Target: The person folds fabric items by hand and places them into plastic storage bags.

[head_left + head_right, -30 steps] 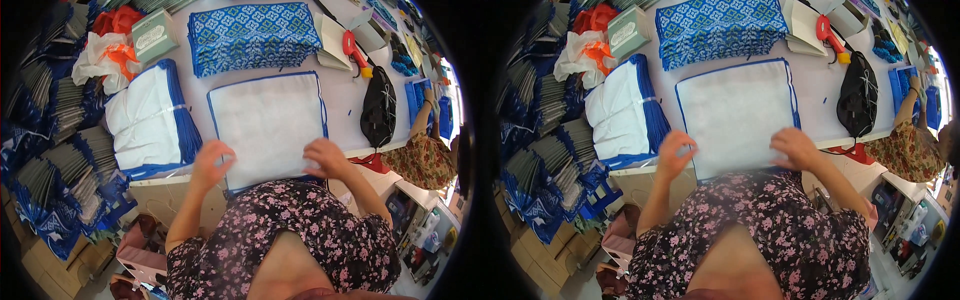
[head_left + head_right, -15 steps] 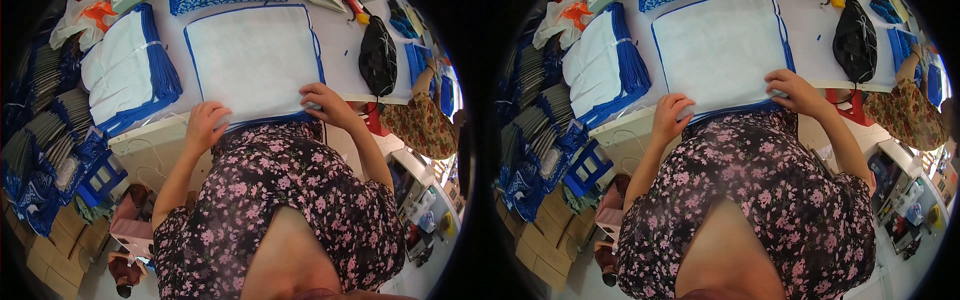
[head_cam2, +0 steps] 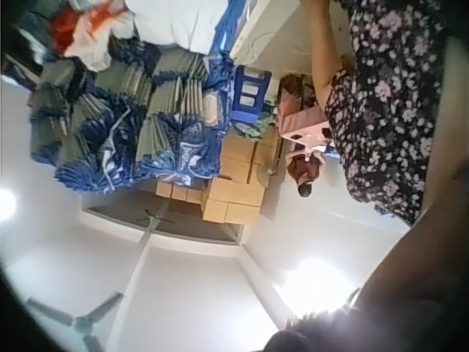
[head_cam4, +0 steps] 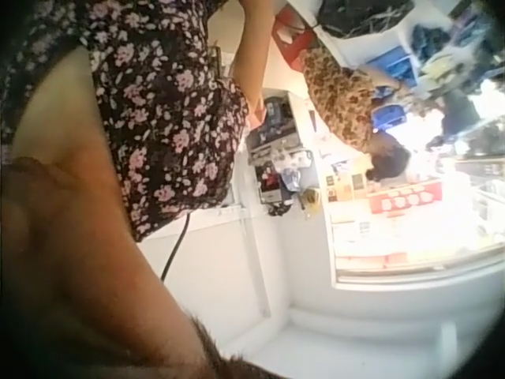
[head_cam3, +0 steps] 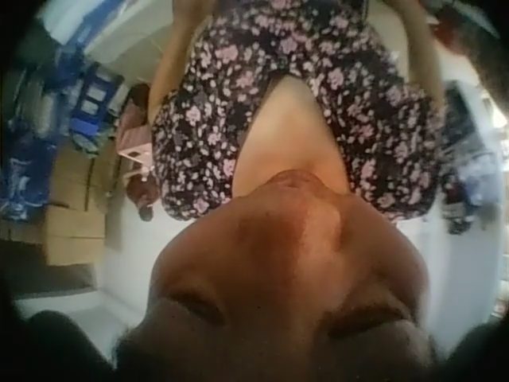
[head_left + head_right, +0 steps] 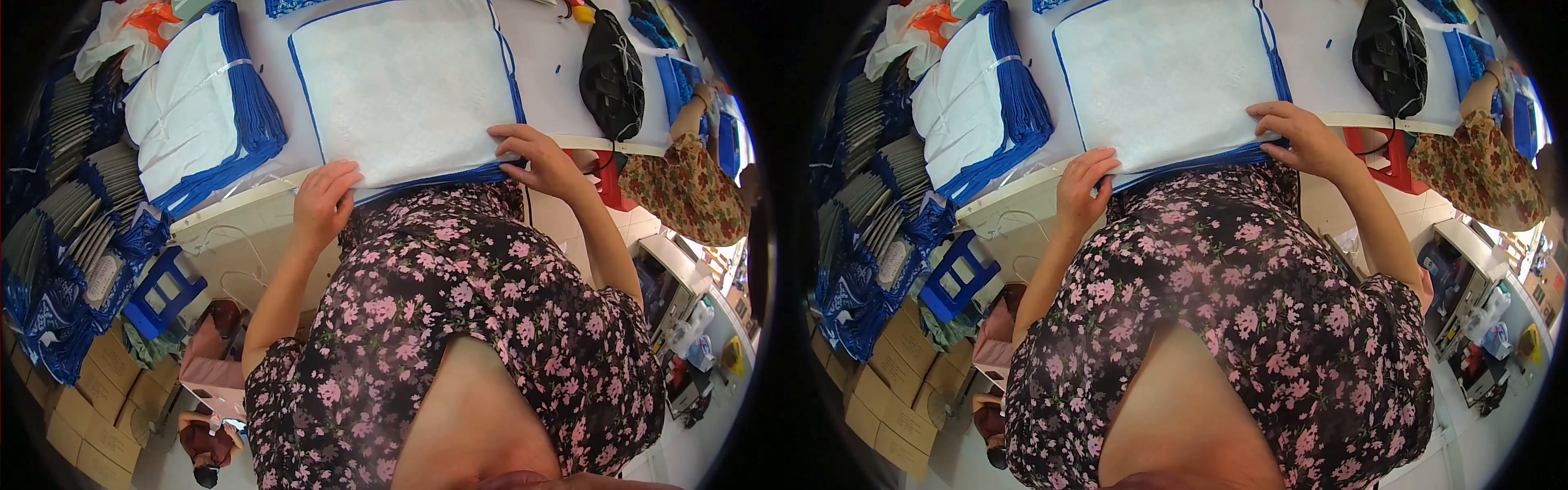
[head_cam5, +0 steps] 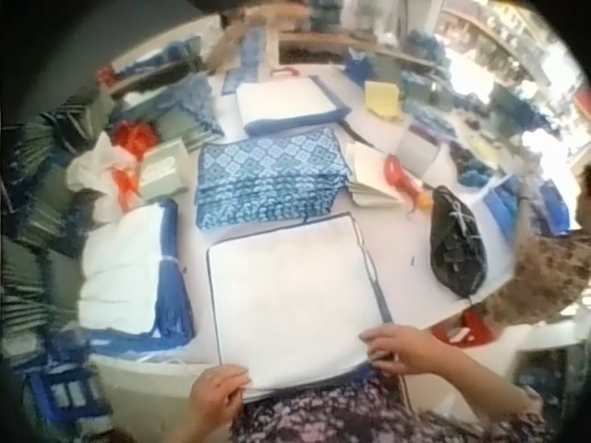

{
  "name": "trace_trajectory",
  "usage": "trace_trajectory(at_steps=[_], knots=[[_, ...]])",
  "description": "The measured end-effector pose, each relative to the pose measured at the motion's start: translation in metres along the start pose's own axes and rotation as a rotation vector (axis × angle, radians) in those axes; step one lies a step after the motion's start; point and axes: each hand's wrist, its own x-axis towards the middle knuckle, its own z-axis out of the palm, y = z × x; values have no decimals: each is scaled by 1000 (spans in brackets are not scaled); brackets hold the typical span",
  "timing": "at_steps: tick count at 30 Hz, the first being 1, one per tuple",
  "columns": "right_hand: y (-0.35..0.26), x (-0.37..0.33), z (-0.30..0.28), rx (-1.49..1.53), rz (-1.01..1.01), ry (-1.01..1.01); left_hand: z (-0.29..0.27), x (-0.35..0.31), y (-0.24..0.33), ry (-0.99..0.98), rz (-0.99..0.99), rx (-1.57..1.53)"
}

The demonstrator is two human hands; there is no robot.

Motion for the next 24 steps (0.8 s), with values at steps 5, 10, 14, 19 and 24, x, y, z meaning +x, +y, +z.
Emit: trace_trajectory(at_steps=[5,10,14,19,24], knots=[[10,-14,6,44,48,63,1,5,11,51,-54,-75],[8,-35,22,129,398,143,30,-17,36,81,-113,-46],[22,-52,28,-30,170,77,33,-20,48,144,-415,-204],[26,-68,42,-66,-32,188,35,-35,38,283,-532,-393],[16,-71,25,-4,54,276,34,-30,54,501,-635,-570]])
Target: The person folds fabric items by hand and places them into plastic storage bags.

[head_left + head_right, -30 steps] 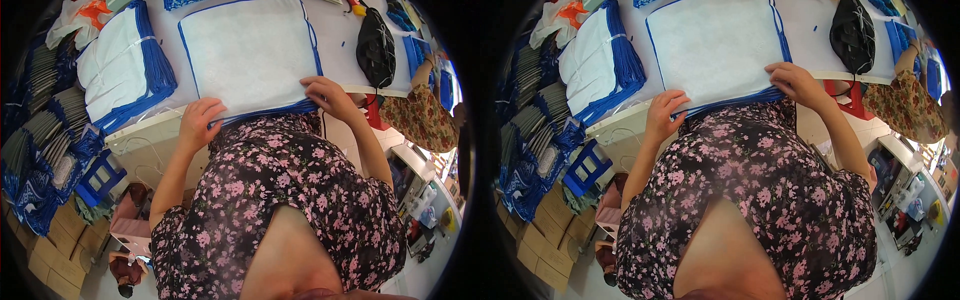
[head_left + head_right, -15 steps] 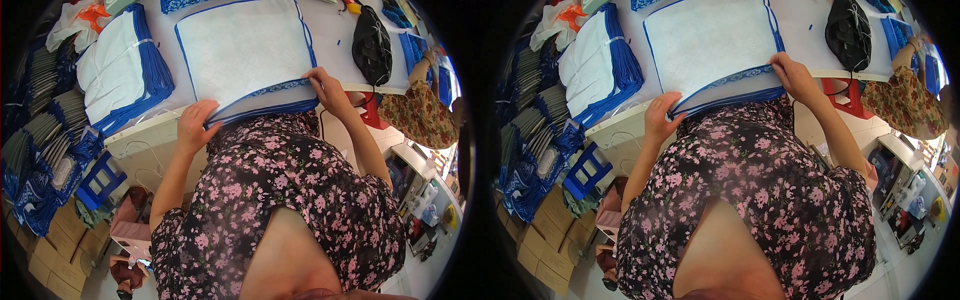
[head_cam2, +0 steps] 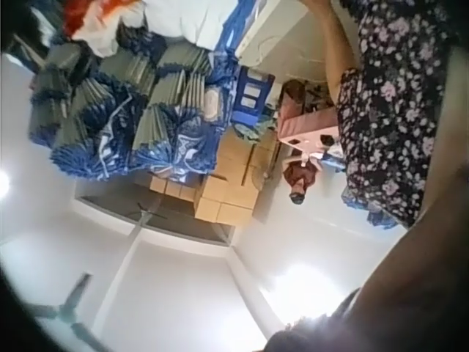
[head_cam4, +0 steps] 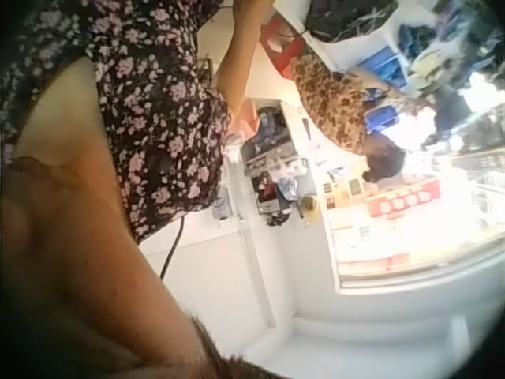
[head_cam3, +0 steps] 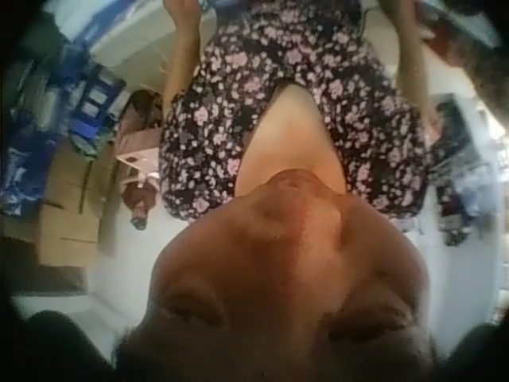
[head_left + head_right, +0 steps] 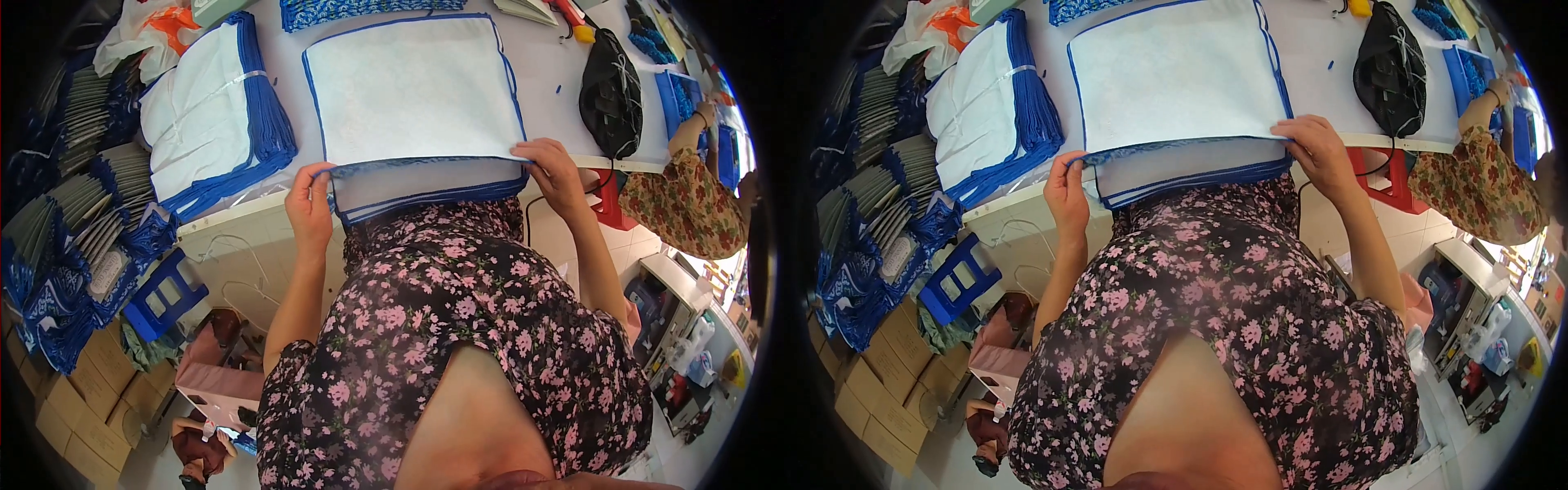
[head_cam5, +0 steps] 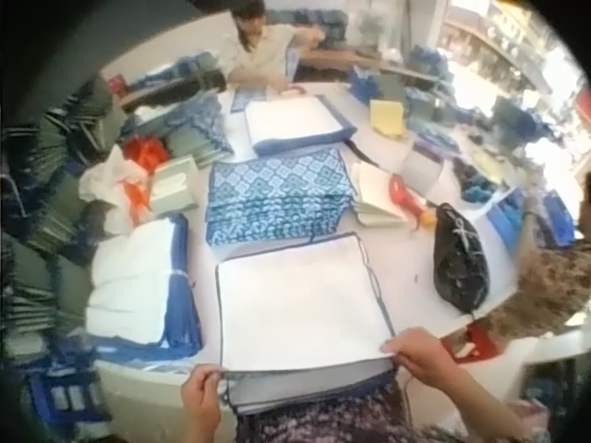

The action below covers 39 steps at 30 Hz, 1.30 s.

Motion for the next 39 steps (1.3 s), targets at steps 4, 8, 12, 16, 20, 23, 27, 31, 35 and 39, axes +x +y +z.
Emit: trace_trajectory(at_steps=[4,8,12,16,20,23,27,31,35,39], knots=[[-22,-18,-18,-36,41,-168,-15,-32,20,-83,50,293],[-24,-16,-13,280,253,14,0,-18,20,-53,-21,264],[0,15,1,675,544,177,35,16,30,162,-51,110],[1,38,22,700,580,430,49,42,29,304,-41,39],[-12,44,22,294,501,469,52,41,26,352,-21,61],[-9,40,21,162,475,496,55,35,30,370,-79,74],[-16,38,17,92,444,532,58,33,38,373,-28,94],[-16,36,17,37,416,564,58,37,43,375,25,113],[-17,34,17,2,402,573,58,35,49,367,34,144],[-16,37,15,13,404,548,53,25,47,366,-2,133]])
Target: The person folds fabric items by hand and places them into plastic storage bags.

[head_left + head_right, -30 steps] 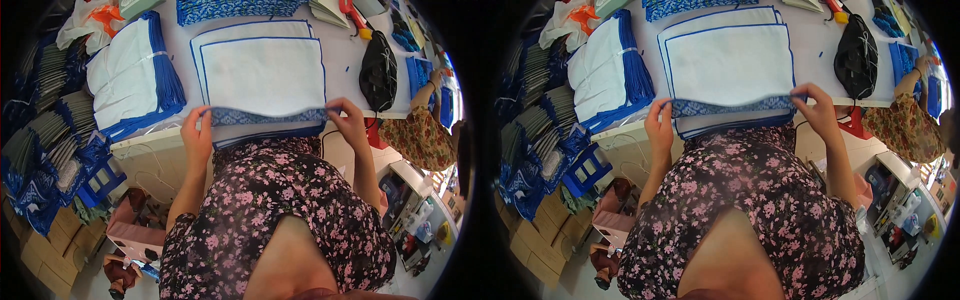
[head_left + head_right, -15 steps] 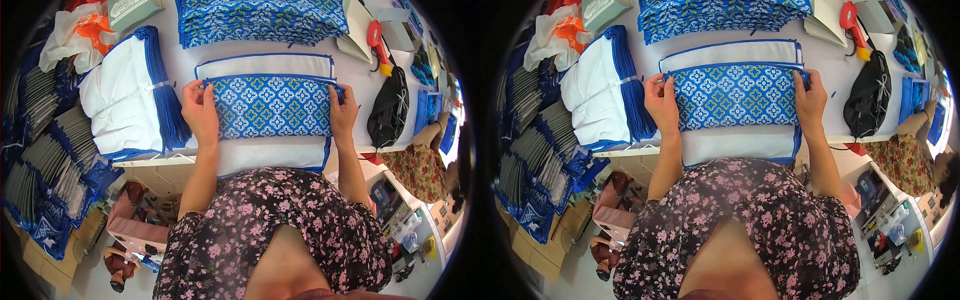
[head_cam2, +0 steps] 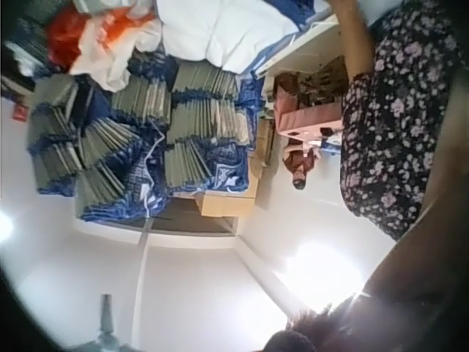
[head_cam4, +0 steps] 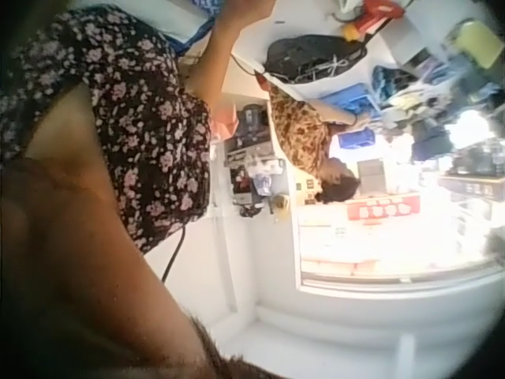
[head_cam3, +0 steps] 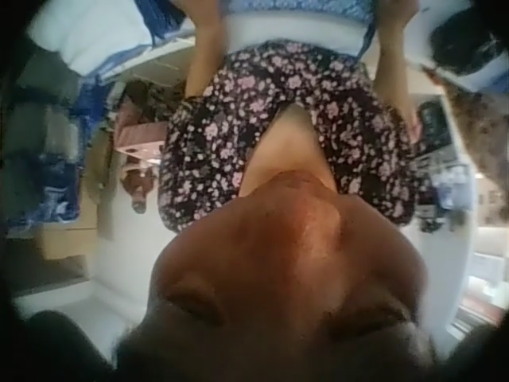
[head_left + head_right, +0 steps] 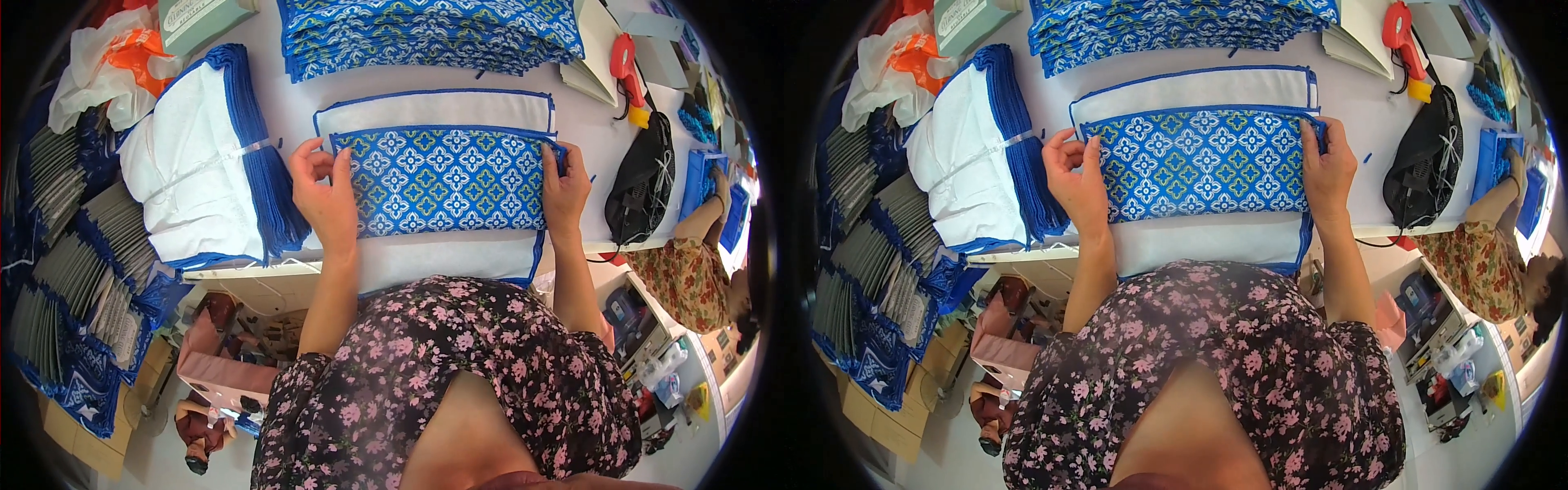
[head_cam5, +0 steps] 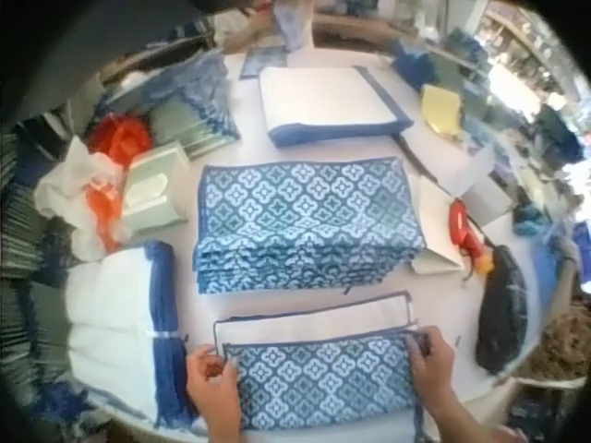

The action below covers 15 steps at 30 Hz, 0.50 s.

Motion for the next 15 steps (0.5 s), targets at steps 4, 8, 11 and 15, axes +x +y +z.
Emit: trace_trajectory(at_steps=[4,8,11,15], knots=[[0,5,-4,-7,-8,-32,0,-15,13,104,191,221],[0,-1,-7,-5,26,-90,-5,-32,16,-90,424,181],[-1,-13,-12,7,14,-83,2,-53,6,-275,496,311],[12,-50,-23,21,25,-100,-6,-93,-20,-308,521,361]])
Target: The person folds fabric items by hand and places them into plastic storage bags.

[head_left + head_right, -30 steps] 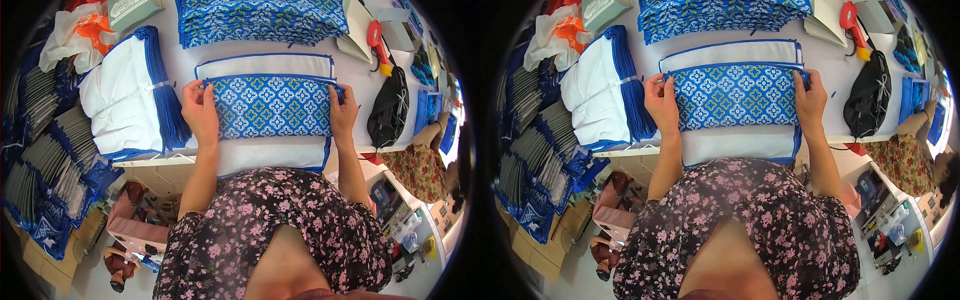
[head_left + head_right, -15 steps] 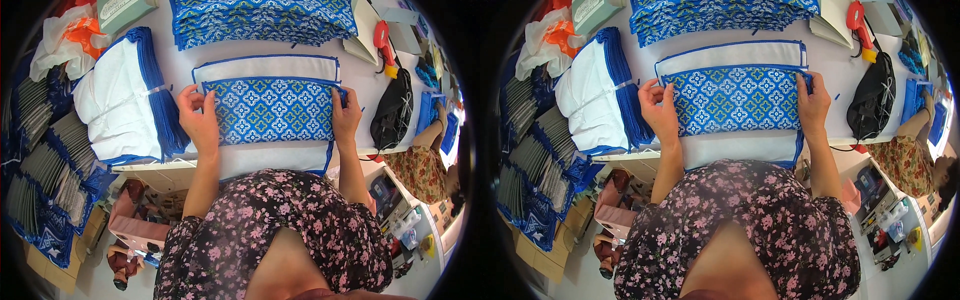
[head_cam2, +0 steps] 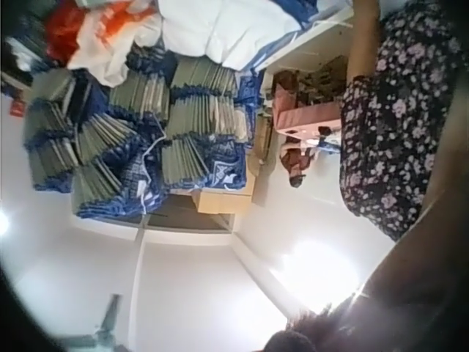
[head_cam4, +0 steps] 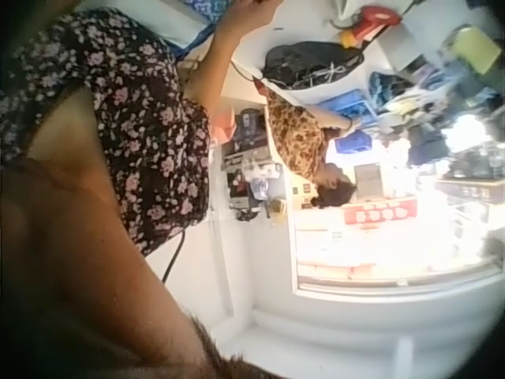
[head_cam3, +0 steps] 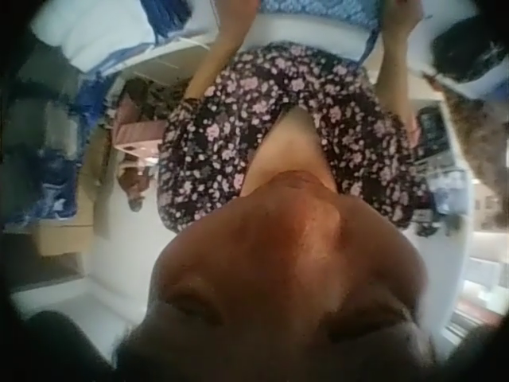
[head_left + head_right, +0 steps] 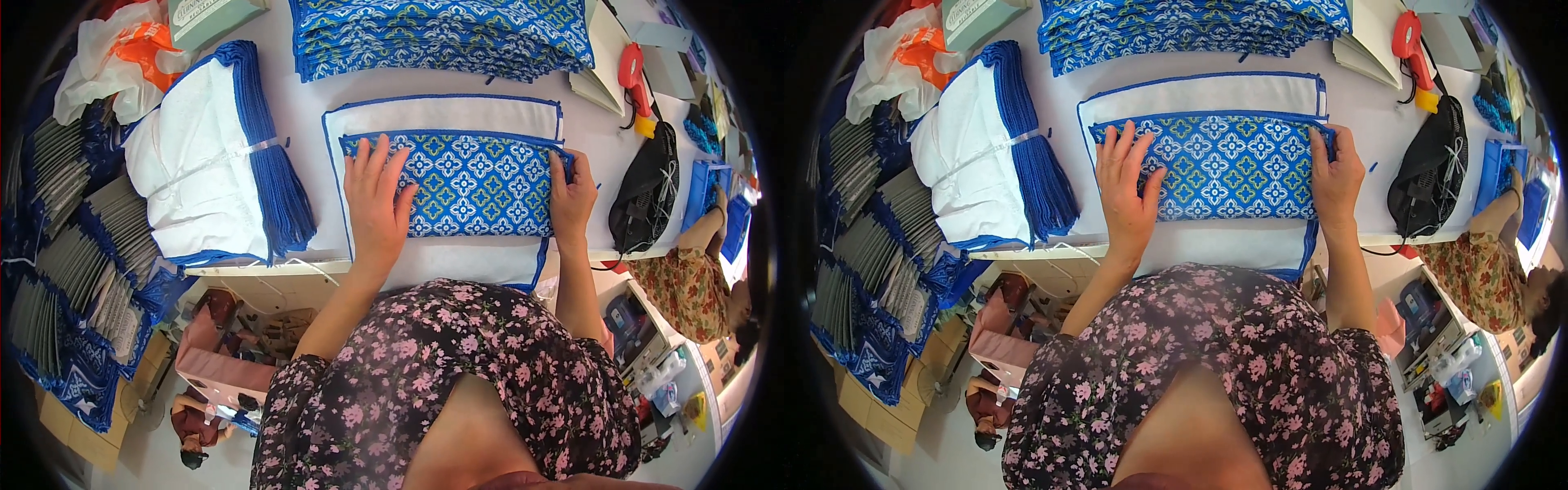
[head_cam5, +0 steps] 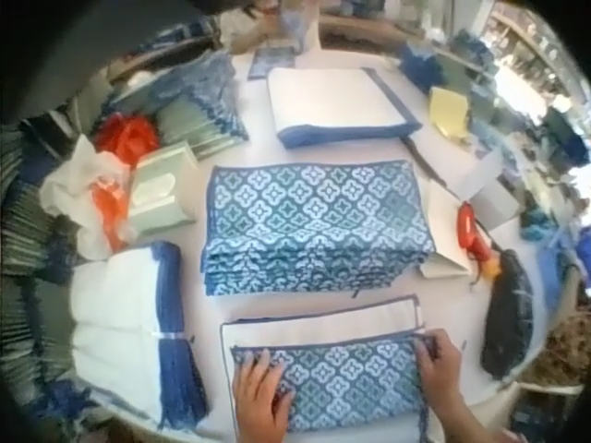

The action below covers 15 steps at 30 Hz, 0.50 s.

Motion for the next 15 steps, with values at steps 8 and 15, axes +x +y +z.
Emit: trace_trajectory(at_steps=[8,15], knots=[[8,-125,-26,8,14,65,-28,-113,28,-8,39,32],[16,-298,-67,-52,28,23,-50,-306,77,-87,-79,205]])
